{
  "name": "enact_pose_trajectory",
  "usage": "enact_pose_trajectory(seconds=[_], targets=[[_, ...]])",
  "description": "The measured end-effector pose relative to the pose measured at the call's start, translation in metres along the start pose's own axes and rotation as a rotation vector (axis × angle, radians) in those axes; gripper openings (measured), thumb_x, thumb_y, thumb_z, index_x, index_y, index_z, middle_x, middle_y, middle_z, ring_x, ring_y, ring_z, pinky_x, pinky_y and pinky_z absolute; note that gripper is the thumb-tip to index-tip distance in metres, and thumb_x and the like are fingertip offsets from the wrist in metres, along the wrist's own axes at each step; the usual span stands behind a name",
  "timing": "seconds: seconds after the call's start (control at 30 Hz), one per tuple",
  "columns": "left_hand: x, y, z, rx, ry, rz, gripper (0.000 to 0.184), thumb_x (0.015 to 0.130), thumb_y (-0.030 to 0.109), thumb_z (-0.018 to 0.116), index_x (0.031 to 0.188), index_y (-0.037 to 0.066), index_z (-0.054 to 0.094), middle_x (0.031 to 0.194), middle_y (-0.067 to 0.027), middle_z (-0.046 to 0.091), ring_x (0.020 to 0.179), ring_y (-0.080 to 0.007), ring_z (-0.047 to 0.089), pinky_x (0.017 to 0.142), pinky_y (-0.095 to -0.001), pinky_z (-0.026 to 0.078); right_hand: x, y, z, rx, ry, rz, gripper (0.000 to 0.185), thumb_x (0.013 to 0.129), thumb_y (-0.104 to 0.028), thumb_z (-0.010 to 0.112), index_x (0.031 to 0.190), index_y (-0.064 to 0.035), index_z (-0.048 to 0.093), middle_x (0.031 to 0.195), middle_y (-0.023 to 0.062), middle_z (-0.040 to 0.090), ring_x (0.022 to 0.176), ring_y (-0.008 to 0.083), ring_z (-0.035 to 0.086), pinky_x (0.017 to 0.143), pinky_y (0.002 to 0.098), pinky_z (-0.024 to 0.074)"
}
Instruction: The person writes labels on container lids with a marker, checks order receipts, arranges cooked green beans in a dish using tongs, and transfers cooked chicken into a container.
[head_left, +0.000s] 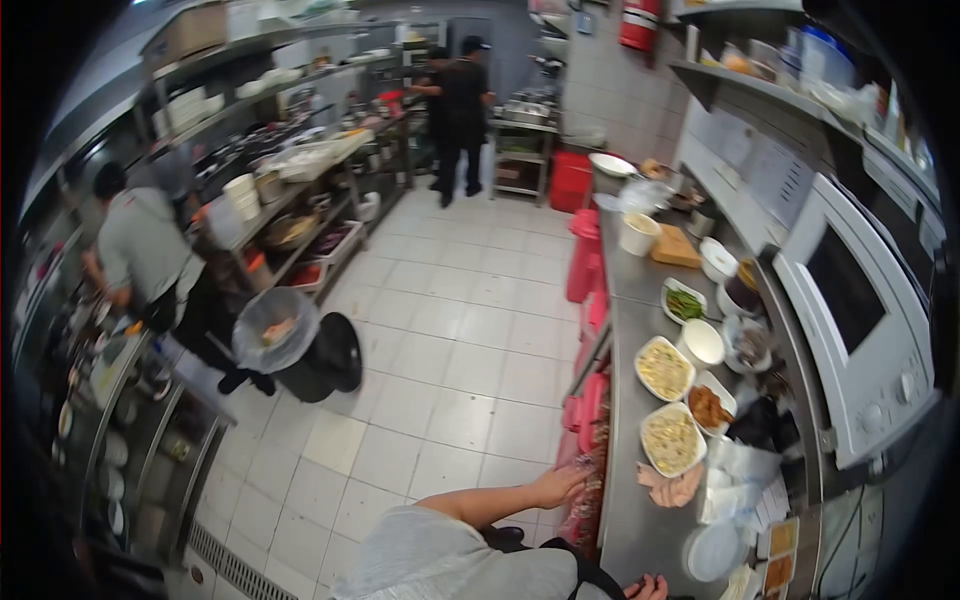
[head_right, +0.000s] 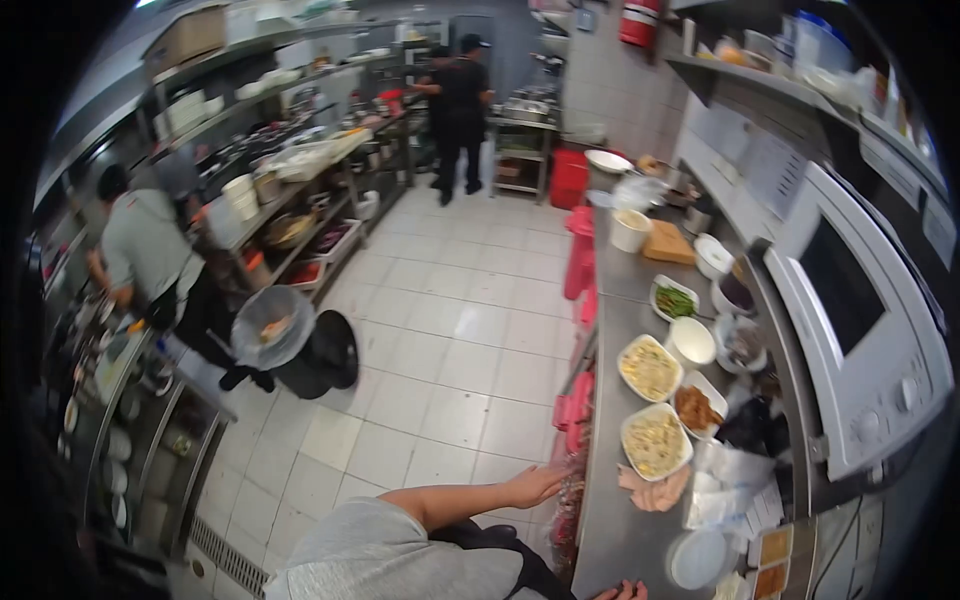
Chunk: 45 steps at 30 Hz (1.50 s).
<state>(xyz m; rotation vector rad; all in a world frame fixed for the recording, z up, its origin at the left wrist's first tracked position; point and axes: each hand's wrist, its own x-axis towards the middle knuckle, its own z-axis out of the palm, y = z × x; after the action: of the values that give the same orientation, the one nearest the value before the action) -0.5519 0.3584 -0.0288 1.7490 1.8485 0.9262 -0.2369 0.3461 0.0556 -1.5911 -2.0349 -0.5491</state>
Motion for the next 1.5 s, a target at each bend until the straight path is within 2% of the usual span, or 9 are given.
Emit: enact_pose_trajectory(seconds=[0.17, 0.23, 0.37, 0.5, 0.9, 0.93, 1.0, 1.17, 1.5], targets=[[-0.173, -0.156, 0.042, 0.163, -1.03, -0.393, 0.054, 0.092, 0.044, 0.037, 0.12, 0.002, 0.054, 0.121, -0.0214, 0.055, 0.111, -0.0343, 0.052, 0.096, -0.0433, 0.038, -0.001, 0.0, -0.007, 0.118, 0.034, -0.065, 0.019, 0.081, -0.027, 0.049, 0.094, -0.0235, 0.063, 0.11, 0.0016, 0.058, 0.099, 0.0231, 0.055, 0.081, 0.042, 0.0382], [-0.267, -0.171, 0.041, 0.075, -1.182, -0.688, 0.057, 0.091, 0.046, 0.036, 0.121, 0.001, 0.054, 0.121, -0.021, 0.054, 0.112, -0.0339, 0.052, 0.097, -0.0427, 0.037, 0.001, 0.002, -0.003, 0.178, 0.034, -0.122, 0.018, 0.081, -0.026, 0.05, 0.092, -0.0221, 0.064, 0.11, 0.0024, 0.058, 0.099, 0.025, 0.055, 0.081, 0.0427, 0.0382], [-0.386, -0.164, 0.015, -0.3, -0.918, -1.305, 0.063, 0.09, 0.051, 0.034, 0.122, 0.0, 0.052, 0.122, -0.0203, 0.054, 0.113, -0.0331, 0.051, 0.098, -0.0416, 0.036, -0.012, 0.017, 0.023, 0.473, 0.001, -0.153, 0.027, 0.067, -0.013, 0.056, 0.093, -0.0078, 0.059, 0.109, 0.0163, 0.052, 0.1, 0.0339, 0.049, 0.084, 0.0453, 0.0344], [-0.391, -0.164, -0.002, -0.603, -0.609, -1.572, 0.069, 0.089, 0.056, 0.032, 0.123, -0.001, 0.051, 0.123, -0.0196, 0.053, 0.114, -0.0323, 0.05, 0.1, -0.0404, 0.036, -0.018, 0.013, 0.021, 0.416, -0.069, -0.01, 0.027, 0.067, -0.007, 0.055, 0.093, -0.0098, 0.06, 0.115, 0.0135, 0.049, 0.113, 0.033, 0.042, 0.096, 0.0501, 0.0243], [-0.133, -0.113, 0.047, -1.122, -0.597, -0.907, 0.088, 0.086, 0.069, 0.02, 0.125, -0.006, 0.047, 0.125, -0.0154, 0.053, 0.115, -0.0266, 0.05, 0.102, -0.0335, 0.035, -0.022, 0.012, 0.013, 0.425, -0.102, 0.092, 0.019, 0.067, -0.009, 0.058, 0.086, -0.0091, 0.061, 0.111, 0.0119, 0.049, 0.114, 0.0313, 0.041, 0.099, 0.0504, 0.0215], [-0.11, -0.074, 0.046, -1.122, -0.393, -0.97, 0.085, 0.086, 0.069, 0.02, 0.125, -0.001, 0.049, 0.123, -0.012, 0.055, 0.113, -0.0238, 0.051, 0.1, -0.0347, 0.035, -0.023, 0.012, 0.013, 0.42, -0.101, 0.092, 0.019, 0.067, -0.009, 0.058, 0.085, -0.0091, 0.061, 0.11, 0.0118, 0.049, 0.114, 0.0312, 0.041, 0.098, 0.0503, 0.0218], [-0.078, -0.031, 0.018, -1.084, -0.625, -0.768, 0.064, 0.09, 0.063, 0.026, 0.125, 0.017, 0.051, 0.122, -0.0023, 0.056, 0.115, -0.0191, 0.048, 0.098, -0.0429, 0.029, -0.022, 0.011, 0.014, 0.409, -0.096, 0.093, 0.018, 0.066, -0.009, 0.058, 0.084, -0.0092, 0.061, 0.108, 0.0114, 0.05, 0.112, 0.0312, 0.042, 0.098, 0.0501, 0.0224], [-0.019, -0.016, -0.002, -1.112, -0.656, -0.69, 0.055, 0.093, 0.053, 0.032, 0.133, 0.016, 0.04, 0.13, -0.0052, 0.05, 0.117, -0.0206, 0.049, 0.094, -0.0392, 0.034, -0.018, 0.009, 0.014, 0.407, -0.095, 0.107, 0.017, 0.066, -0.008, 0.057, 0.083, -0.0095, 0.06, 0.105, 0.0108, 0.051, 0.11, 0.031, 0.044, 0.096, 0.0487, 0.0235], [0.179, -0.141, -0.141, -1.229, 0.189, -0.734, 0.045, 0.088, 0.035, 0.051, 0.127, 0.014, 0.041, 0.124, -0.0084, 0.051, 0.11, -0.0267, 0.052, 0.089, -0.0447, 0.039, 0.019, -0.071, 0.052, 0.423, -0.017, 0.201, 0.011, 0.062, -0.004, 0.056, 0.071, -0.0098, 0.059, 0.093, 0.0082, 0.053, 0.099, 0.0294, 0.048, 0.092, 0.0433, 0.0262]])
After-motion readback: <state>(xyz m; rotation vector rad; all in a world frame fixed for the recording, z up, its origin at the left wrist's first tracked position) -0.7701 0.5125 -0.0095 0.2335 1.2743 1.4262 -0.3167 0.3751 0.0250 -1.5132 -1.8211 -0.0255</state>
